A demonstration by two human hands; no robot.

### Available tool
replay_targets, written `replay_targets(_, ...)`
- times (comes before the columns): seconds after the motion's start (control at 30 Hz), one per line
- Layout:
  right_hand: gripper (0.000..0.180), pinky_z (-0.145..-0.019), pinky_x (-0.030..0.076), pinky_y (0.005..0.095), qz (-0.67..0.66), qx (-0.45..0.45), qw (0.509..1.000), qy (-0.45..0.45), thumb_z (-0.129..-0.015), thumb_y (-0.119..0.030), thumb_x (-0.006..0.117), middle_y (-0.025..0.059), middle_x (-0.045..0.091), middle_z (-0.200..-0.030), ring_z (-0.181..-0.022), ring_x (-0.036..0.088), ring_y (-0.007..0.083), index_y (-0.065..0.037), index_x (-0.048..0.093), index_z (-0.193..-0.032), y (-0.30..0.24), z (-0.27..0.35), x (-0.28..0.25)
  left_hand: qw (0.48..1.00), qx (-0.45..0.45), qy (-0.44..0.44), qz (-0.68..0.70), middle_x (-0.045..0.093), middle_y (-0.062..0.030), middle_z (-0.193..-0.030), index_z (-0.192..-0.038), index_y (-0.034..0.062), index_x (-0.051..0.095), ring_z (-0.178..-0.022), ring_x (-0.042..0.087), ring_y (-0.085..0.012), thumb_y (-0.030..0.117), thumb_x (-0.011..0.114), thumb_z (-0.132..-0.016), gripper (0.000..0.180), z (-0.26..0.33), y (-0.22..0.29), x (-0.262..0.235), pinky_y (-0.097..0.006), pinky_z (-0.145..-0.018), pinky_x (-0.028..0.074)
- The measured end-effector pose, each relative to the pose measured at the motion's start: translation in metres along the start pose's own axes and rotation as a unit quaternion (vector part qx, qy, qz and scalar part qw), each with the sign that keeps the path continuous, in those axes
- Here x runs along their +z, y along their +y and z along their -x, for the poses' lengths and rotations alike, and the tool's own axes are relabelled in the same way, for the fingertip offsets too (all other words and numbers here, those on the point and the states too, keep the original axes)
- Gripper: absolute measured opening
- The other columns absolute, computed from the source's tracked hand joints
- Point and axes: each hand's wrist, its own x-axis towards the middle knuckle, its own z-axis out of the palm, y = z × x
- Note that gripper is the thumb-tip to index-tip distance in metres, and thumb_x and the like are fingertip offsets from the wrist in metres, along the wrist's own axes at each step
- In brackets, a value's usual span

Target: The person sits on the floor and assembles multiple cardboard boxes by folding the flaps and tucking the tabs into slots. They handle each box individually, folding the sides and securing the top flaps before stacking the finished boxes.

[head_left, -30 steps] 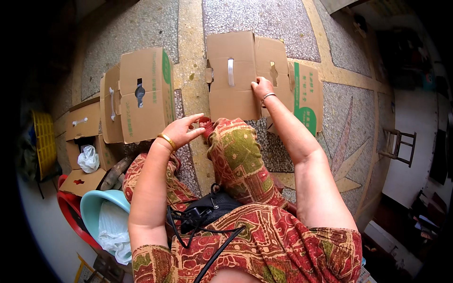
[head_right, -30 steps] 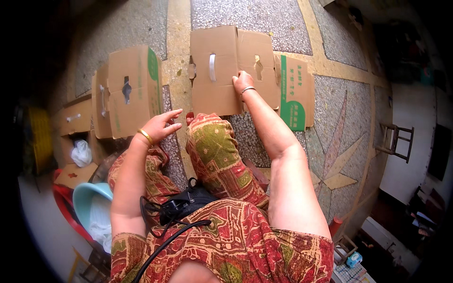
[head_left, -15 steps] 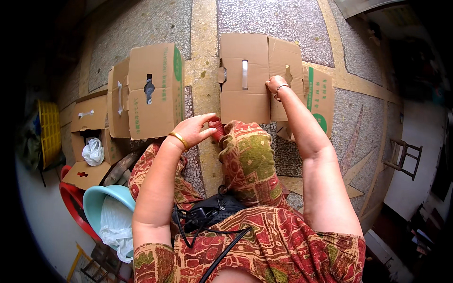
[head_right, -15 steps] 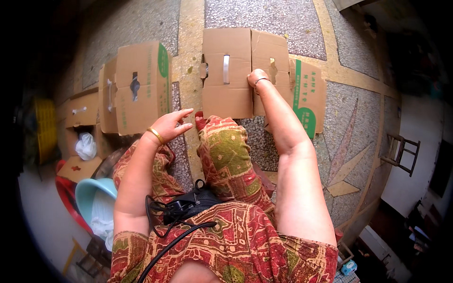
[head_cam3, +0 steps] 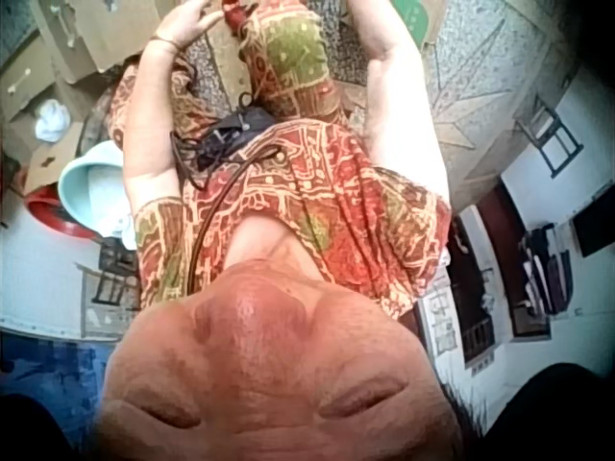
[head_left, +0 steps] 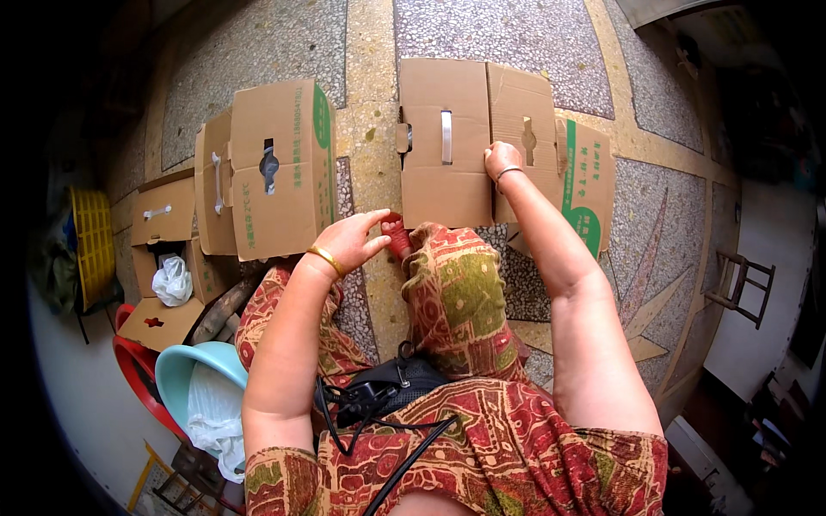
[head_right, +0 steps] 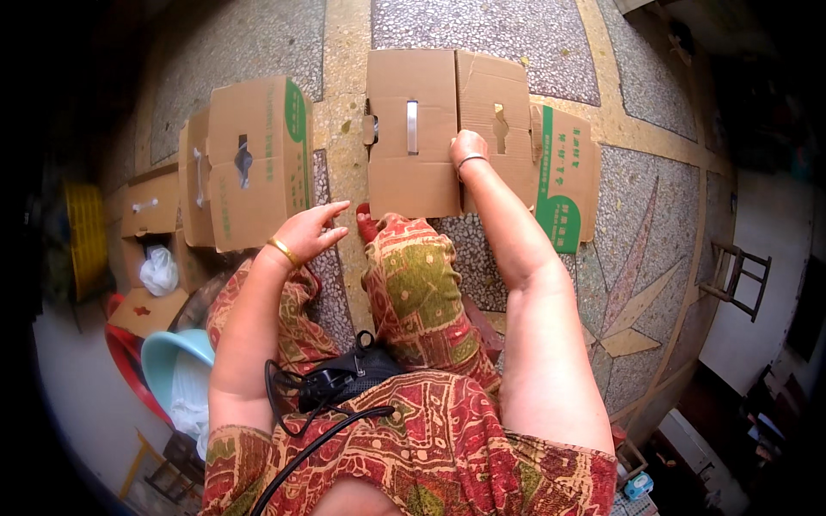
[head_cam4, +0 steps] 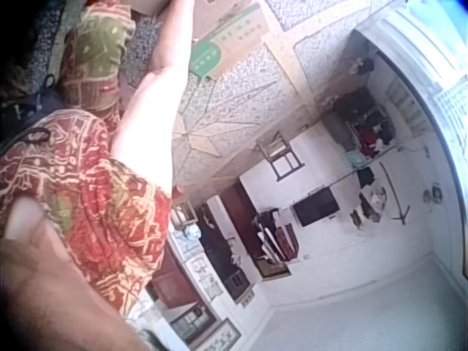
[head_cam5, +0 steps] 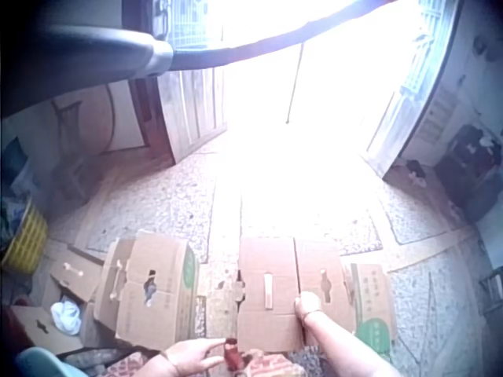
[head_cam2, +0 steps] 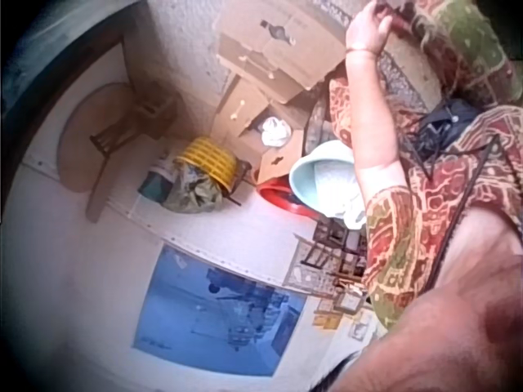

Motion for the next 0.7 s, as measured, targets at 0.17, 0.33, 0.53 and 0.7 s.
replay_targets(0.17,0.02,-0.076,0.046,0.0412,-0.085,0.023,0.993,0.077,-0.077,-0.023,0.063,0.0162,0.062,-0.086,-0.086,0.058,0.033,-0.007,0.053,-0.086,-0.006,0.015,-0.006,1.0,-0.026,-0.007,-0.015,0.056,-0.0157,-0.108,-0.122,0.0084,0.046,-0.091,0.056,-0.0285,0.029,0.058,-0.081,0.048,0.006,-0.002,-0.002,-0.035,-0.079,0.045)
replay_targets(0.33,0.02,-0.073,0.046,0.0394,-0.107,0.043,0.989,0.092,-0.072,-0.023,0.067,0.015,0.062,-0.08,-0.08,0.058,0.0318,-0.008,0.055,-0.078,-0.002,0.011,0.006,1.0,-0.016,0.004,-0.017,0.057,-0.0158,-0.108,-0.123,0.0079,0.046,-0.092,0.056,-0.0284,0.029,0.057,-0.081,0.047,0.006,-0.006,-0.001,-0.035,-0.08,0.045)
replay_targets(0.53,0.029,-0.041,0.041,0.0264,-0.42,0.032,0.901,0.107,-0.079,-0.032,0.064,0.005,0.055,-0.058,-0.045,0.053,0.0149,-0.007,0.052,-0.069,0.061,0.042,0.029,1.0,-0.027,0.001,0.009,0.056,-0.0173,-0.109,-0.117,0.0064,0.048,-0.101,0.052,-0.0314,0.028,0.056,-0.081,0.043,0.001,0.002,-0.001,-0.037,-0.086,0.042)
replay_targets(0.7,0.028,-0.052,0.046,0.0307,-0.587,0.269,0.764,-0.013,-0.082,-0.035,0.058,0.0064,0.058,-0.076,-0.063,0.058,0.0187,-0.008,0.053,-0.08,0.104,0.114,0.041,0.999,-0.04,-0.011,0.012,0.057,-0.0167,-0.106,-0.123,0.0072,0.045,-0.091,0.057,-0.0276,0.026,0.058,-0.081,0.047,0.004,0.0,-0.001,-0.035,-0.08,0.045)
